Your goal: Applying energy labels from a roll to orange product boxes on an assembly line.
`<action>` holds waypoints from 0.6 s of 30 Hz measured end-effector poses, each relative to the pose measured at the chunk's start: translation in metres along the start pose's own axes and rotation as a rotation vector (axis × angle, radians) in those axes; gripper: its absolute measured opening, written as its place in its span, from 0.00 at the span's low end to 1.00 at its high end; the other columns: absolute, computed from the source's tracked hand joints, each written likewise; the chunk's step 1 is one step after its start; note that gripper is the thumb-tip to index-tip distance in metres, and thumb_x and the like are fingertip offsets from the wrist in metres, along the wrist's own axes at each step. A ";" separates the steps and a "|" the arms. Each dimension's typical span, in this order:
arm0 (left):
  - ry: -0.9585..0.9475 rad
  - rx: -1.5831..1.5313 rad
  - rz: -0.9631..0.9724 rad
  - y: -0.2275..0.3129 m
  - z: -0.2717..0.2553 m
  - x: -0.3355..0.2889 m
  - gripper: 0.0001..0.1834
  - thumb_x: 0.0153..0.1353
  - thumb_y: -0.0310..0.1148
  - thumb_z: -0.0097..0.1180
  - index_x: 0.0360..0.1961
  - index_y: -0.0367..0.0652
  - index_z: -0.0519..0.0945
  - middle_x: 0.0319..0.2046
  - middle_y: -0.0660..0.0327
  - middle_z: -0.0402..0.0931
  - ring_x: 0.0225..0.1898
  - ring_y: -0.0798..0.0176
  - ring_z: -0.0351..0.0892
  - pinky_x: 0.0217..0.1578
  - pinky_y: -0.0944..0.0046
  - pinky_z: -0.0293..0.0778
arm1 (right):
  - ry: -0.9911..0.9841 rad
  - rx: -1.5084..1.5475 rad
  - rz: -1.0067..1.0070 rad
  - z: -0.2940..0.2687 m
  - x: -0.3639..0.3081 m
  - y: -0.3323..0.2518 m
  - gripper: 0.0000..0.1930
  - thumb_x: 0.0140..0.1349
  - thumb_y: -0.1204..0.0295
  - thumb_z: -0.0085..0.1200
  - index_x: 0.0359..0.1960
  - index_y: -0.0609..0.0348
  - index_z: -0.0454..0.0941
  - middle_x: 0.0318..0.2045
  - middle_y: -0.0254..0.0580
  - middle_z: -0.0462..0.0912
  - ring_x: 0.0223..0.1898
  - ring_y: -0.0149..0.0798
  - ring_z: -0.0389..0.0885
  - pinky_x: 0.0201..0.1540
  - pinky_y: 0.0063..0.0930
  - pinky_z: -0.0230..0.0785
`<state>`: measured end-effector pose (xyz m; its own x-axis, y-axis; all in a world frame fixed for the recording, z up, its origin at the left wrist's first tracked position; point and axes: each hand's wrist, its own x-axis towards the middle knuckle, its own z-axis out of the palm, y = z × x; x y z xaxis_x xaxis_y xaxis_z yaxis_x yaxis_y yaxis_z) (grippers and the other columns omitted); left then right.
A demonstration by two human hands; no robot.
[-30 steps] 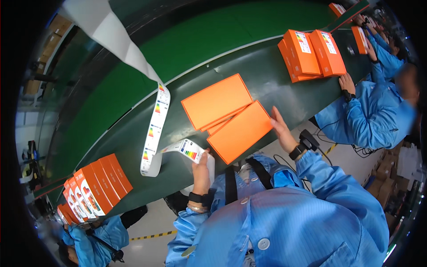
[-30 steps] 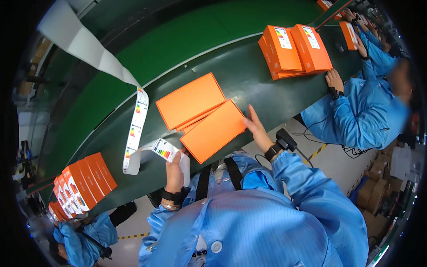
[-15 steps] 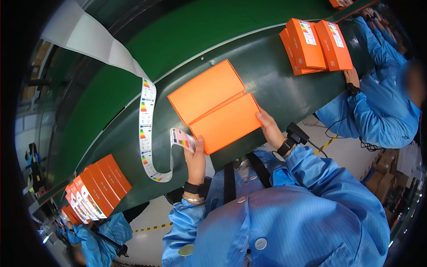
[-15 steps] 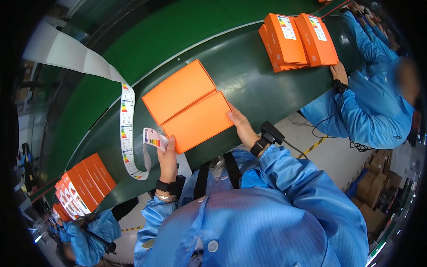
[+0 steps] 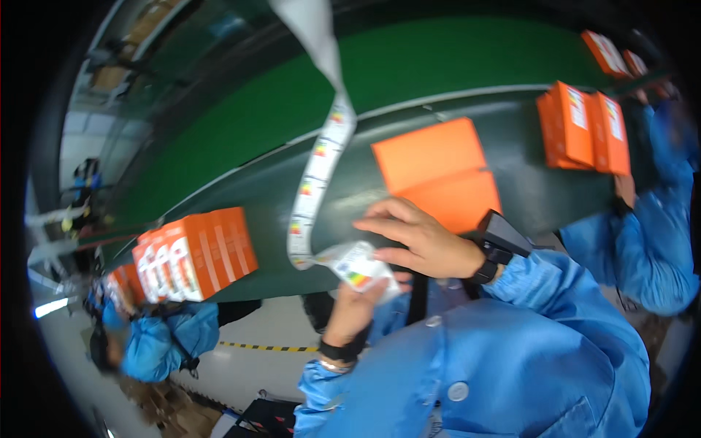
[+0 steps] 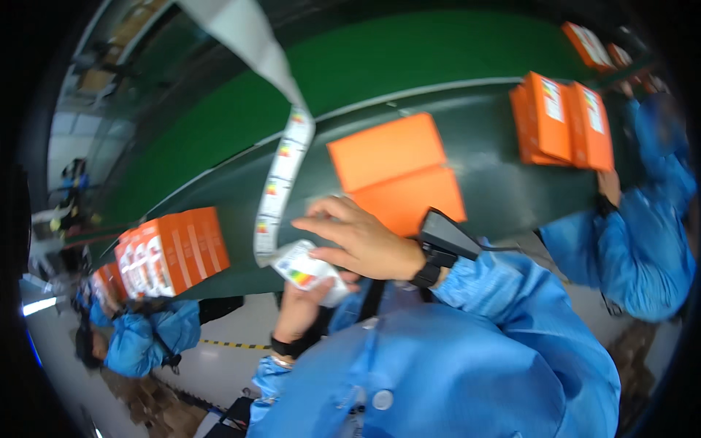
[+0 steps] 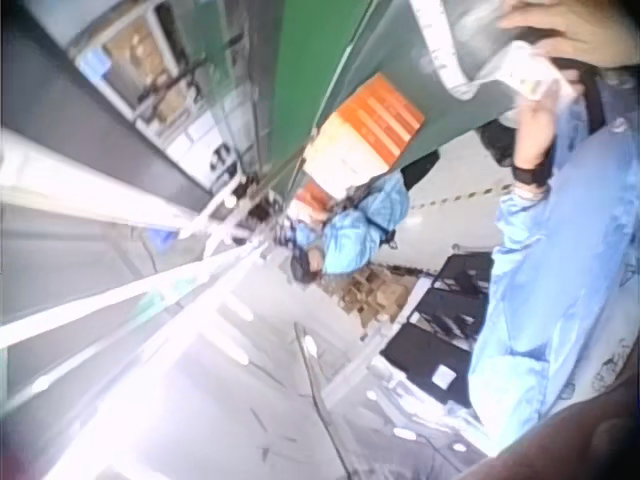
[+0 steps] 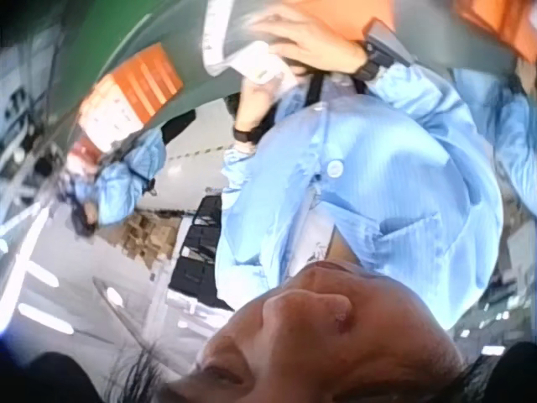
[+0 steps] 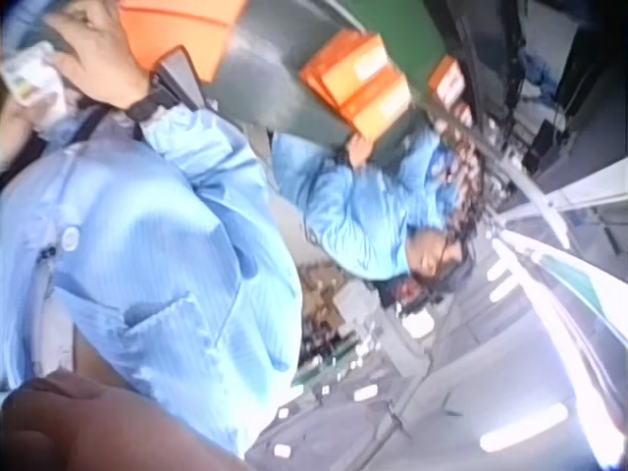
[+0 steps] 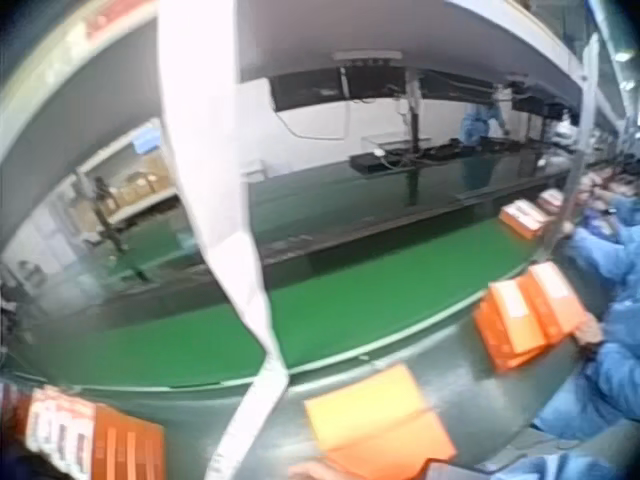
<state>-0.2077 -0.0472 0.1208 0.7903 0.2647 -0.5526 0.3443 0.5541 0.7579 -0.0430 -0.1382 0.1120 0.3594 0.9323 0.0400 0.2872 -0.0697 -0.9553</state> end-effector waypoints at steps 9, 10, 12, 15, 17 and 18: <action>-0.136 0.087 0.221 -0.035 -0.019 -0.009 0.21 0.55 0.17 0.38 0.52 0.37 0.64 0.46 0.54 0.72 0.50 0.62 0.70 0.50 0.65 0.65 | -0.251 0.195 0.035 0.025 0.008 -0.011 0.10 0.51 0.75 0.56 0.35 0.62 0.78 0.32 0.41 0.74 0.36 0.38 0.73 0.37 0.26 0.66; -0.108 0.013 0.158 -0.037 -0.021 -0.012 0.23 0.51 0.16 0.40 0.52 0.38 0.65 0.45 0.58 0.71 0.50 0.65 0.68 0.49 0.67 0.65 | -0.261 0.197 0.024 0.028 0.011 -0.012 0.10 0.51 0.75 0.56 0.35 0.62 0.78 0.32 0.41 0.74 0.36 0.38 0.73 0.37 0.26 0.66; -0.059 0.052 0.125 -0.034 -0.025 -0.016 0.24 0.50 0.17 0.42 0.52 0.39 0.65 0.44 0.61 0.71 0.48 0.67 0.68 0.48 0.68 0.65 | -0.302 0.268 0.135 0.032 0.014 -0.011 0.10 0.49 0.74 0.58 0.35 0.61 0.79 0.31 0.40 0.75 0.35 0.38 0.73 0.37 0.27 0.66; -0.011 0.089 0.083 -0.036 -0.033 -0.014 0.25 0.48 0.17 0.46 0.51 0.40 0.65 0.41 0.66 0.68 0.43 0.71 0.67 0.43 0.71 0.65 | -0.324 0.197 0.053 0.033 0.017 -0.009 0.11 0.46 0.74 0.60 0.34 0.60 0.79 0.31 0.39 0.75 0.36 0.37 0.72 0.37 0.27 0.66; -0.057 0.079 0.087 -0.032 -0.035 -0.012 0.25 0.49 0.19 0.47 0.51 0.39 0.64 0.42 0.64 0.68 0.45 0.70 0.68 0.46 0.69 0.65 | -0.261 0.104 -0.036 0.035 0.017 -0.008 0.11 0.45 0.74 0.61 0.33 0.60 0.80 0.31 0.38 0.75 0.37 0.37 0.72 0.37 0.27 0.66; -0.059 0.079 0.090 -0.032 -0.033 -0.011 0.25 0.49 0.19 0.47 0.51 0.39 0.64 0.42 0.64 0.68 0.45 0.70 0.68 0.46 0.69 0.65 | -0.261 0.101 -0.036 0.036 0.017 -0.008 0.11 0.45 0.74 0.61 0.33 0.60 0.80 0.31 0.38 0.75 0.37 0.37 0.72 0.37 0.27 0.66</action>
<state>-0.2443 -0.0415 0.0913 0.8472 0.2623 -0.4619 0.3078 0.4662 0.8294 -0.0714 -0.1087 0.1101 0.1059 0.9943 0.0106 0.2009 -0.0109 -0.9796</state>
